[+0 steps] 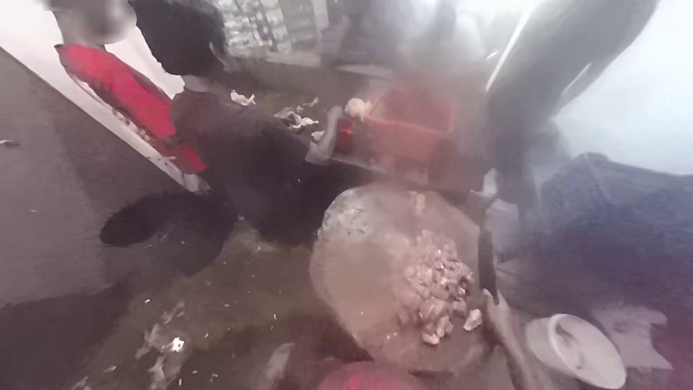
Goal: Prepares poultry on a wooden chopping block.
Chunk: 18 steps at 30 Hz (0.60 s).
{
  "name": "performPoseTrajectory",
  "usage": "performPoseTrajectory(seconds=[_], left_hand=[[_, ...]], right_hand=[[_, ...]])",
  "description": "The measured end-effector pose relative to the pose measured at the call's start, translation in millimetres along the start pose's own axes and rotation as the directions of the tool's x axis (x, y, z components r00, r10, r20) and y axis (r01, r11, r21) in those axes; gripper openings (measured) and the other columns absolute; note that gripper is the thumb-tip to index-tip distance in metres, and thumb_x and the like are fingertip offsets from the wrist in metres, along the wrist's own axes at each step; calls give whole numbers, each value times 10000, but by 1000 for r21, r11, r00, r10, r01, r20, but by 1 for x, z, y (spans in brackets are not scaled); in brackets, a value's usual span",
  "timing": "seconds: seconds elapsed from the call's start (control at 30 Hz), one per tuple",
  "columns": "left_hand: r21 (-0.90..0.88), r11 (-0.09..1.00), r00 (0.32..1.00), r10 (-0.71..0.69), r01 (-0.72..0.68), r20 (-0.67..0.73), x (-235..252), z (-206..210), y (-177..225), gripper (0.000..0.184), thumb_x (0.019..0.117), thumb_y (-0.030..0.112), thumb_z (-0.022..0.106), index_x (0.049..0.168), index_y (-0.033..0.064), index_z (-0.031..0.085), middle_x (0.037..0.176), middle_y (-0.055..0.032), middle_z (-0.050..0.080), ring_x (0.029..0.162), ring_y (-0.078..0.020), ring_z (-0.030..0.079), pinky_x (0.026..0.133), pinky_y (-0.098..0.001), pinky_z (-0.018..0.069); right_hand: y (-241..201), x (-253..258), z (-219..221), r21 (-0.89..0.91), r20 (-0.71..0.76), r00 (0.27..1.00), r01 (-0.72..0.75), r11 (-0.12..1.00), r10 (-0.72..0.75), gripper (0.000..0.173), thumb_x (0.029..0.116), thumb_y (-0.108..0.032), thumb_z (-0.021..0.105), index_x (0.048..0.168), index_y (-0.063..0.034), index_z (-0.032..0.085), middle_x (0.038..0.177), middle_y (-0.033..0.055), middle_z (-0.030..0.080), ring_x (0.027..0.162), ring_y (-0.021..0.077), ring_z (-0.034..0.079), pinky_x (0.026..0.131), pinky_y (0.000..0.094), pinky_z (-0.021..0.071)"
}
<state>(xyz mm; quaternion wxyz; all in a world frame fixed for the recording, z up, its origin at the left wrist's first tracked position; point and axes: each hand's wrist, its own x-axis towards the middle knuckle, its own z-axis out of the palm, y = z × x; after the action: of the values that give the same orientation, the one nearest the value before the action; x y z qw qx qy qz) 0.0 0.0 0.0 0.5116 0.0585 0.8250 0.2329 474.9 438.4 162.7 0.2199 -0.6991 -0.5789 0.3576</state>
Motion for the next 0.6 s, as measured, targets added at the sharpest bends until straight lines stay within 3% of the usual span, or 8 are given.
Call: performPoseTrajectory(seconds=[0.07,0.13,0.2,0.3,0.37,0.47,0.6], left_hand=[[-39,999,1000,-12,12,-7,1,6,-10,409,1113,342,426,1384,79,582,1204,-207,648,995,-330,637,849,-514,525],[-19,999,999,-35,35,17,-3,10,-16,413,1109,351,432,1401,102,583,1238,-198,659,1027,-335,659,870,-522,541],[11,999,999,-44,44,13,-2,16,-22,389,1103,353,440,1369,120,604,1108,-156,676,886,-281,649,768,-465,541],[-37,998,998,-53,54,29,-15,20,-22,418,1097,371,455,1411,124,576,1204,-181,680,966,-311,672,847,-505,550],[-81,996,999,-36,36,-8,-21,25,-20,411,1090,372,484,1384,107,595,1134,-170,683,886,-272,651,782,-464,540],[-101,995,1000,-21,21,1,-23,23,-20,417,1082,375,500,1390,115,607,1221,-177,684,1033,-309,676,898,-515,550],[-118,993,1000,-8,6,-16,-21,25,-23,406,1082,399,490,1354,131,628,1066,-128,701,854,-230,656,767,-436,550]], right_hand=[[3,2,0,12,2,1000,16,1000,-16,504,1093,-339,468,1488,-26,481,1344,287,600,1241,416,595,1059,615,447],[2,1,-1,-3,8,1000,17,1000,-17,501,1094,-346,467,1482,-29,488,1339,283,606,1238,414,601,1057,618,450],[4,2,0,2,8,1000,12,1000,-12,513,1093,-358,462,1490,-33,477,1356,281,596,1250,409,595,1064,616,448],[11,7,1,5,12,1000,13,1000,-13,549,1090,-373,462,1513,-23,442,1379,287,579,1274,415,577,1076,612,442],[12,7,0,9,10,1000,14,1000,-14,565,1087,-384,465,1527,-32,430,1401,285,567,1299,414,565,1094,607,433],[6,6,1,72,13,1000,-5,997,4,519,1089,-331,481,1506,-25,456,1399,276,569,1290,394,569,1095,588,434],[11,9,3,97,7,1000,-4,995,3,518,1092,-334,474,1505,-21,453,1389,280,573,1272,399,580,1082,596,440]])
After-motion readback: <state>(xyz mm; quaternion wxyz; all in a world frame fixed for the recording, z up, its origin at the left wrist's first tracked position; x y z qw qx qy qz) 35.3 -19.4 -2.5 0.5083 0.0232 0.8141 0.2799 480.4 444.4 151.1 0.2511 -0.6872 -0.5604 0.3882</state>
